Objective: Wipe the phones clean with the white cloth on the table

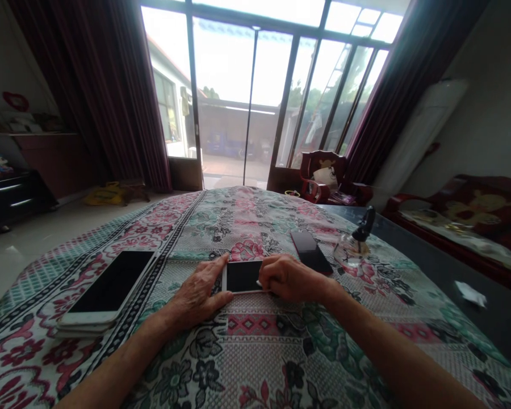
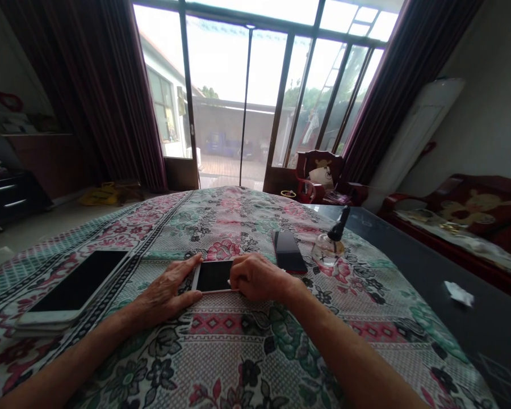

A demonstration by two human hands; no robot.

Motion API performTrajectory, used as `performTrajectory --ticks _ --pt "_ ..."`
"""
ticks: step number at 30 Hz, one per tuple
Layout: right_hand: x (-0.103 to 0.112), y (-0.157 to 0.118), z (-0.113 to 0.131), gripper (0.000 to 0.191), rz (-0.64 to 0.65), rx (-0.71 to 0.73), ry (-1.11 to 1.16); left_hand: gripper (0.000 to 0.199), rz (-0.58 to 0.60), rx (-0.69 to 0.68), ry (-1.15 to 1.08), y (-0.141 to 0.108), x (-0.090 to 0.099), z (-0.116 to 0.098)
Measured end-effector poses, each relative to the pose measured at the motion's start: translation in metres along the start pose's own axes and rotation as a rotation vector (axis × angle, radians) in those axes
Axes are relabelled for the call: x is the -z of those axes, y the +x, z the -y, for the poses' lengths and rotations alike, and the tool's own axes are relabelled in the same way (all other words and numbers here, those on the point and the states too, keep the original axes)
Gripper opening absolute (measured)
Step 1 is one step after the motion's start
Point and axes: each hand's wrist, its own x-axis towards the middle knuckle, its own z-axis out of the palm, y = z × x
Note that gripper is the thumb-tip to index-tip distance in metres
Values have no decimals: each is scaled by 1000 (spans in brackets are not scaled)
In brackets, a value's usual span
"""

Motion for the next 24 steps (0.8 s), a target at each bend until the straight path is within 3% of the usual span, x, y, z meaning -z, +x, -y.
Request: performTrajectory --ticks 9,16,24 --pt "-28 15 18 20 -26 121 -45 69 11 7 -11 1 0 -2" --pt "-6 0 1 22 4 10 -21 68 9 0 -27 0 1 -1" --pt "-20 -10 -7 21 -186 -8 -85 67 4 -5 -8 -3 2 -2"
